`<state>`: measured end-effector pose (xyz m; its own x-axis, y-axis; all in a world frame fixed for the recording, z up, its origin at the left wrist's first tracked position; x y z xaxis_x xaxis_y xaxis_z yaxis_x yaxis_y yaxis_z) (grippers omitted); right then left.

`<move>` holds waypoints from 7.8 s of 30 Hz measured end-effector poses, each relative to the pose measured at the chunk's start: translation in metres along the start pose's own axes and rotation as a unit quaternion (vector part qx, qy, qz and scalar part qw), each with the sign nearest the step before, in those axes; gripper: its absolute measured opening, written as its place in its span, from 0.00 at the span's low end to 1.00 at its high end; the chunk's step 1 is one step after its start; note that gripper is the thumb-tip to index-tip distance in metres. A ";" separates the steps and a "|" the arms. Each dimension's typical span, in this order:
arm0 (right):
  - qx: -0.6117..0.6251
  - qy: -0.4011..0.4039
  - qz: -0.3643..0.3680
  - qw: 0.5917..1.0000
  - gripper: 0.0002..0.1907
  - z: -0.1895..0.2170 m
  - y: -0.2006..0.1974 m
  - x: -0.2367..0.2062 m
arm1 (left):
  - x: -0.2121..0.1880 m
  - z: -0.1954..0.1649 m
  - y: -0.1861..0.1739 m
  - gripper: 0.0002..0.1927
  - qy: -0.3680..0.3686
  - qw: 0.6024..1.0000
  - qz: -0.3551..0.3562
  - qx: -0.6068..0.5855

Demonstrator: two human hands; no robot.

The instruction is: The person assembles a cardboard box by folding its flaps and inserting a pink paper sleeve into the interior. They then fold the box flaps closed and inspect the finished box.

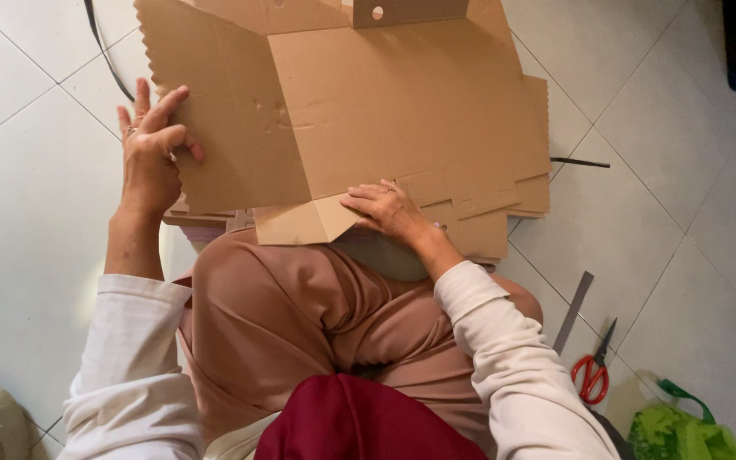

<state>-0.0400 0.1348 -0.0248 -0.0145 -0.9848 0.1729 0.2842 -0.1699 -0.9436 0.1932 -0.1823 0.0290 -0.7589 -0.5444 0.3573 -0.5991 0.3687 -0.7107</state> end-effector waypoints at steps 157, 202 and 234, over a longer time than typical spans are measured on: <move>0.072 0.579 -0.161 0.796 0.37 -0.098 -0.136 -0.110 | -0.022 -0.176 0.152 0.21 0.090 0.906 0.411 0.043; 0.341 0.354 0.040 0.870 0.31 -0.023 -0.190 -0.090 | 0.025 -0.173 0.098 0.10 -0.084 0.959 0.199 -0.184; 0.138 0.371 -0.054 0.917 0.14 0.011 -0.174 -0.039 | 0.012 -0.198 0.112 0.09 0.080 0.930 0.203 -0.297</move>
<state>-0.0778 0.2033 0.1355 -0.6754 -0.7337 -0.0745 0.4735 -0.3540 -0.8065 0.0670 0.0014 0.0736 -0.9531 -0.1680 0.2516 -0.2541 0.8961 -0.3640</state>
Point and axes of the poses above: each hand's wrist, its own x-axis towards the middle knuckle, its own y-axis out of the palm, z = x × y, the point moved 2 cm from there along x, towards the middle knuckle, and after that the axes turned 2 degrees about -y, right-handed, at the moved point
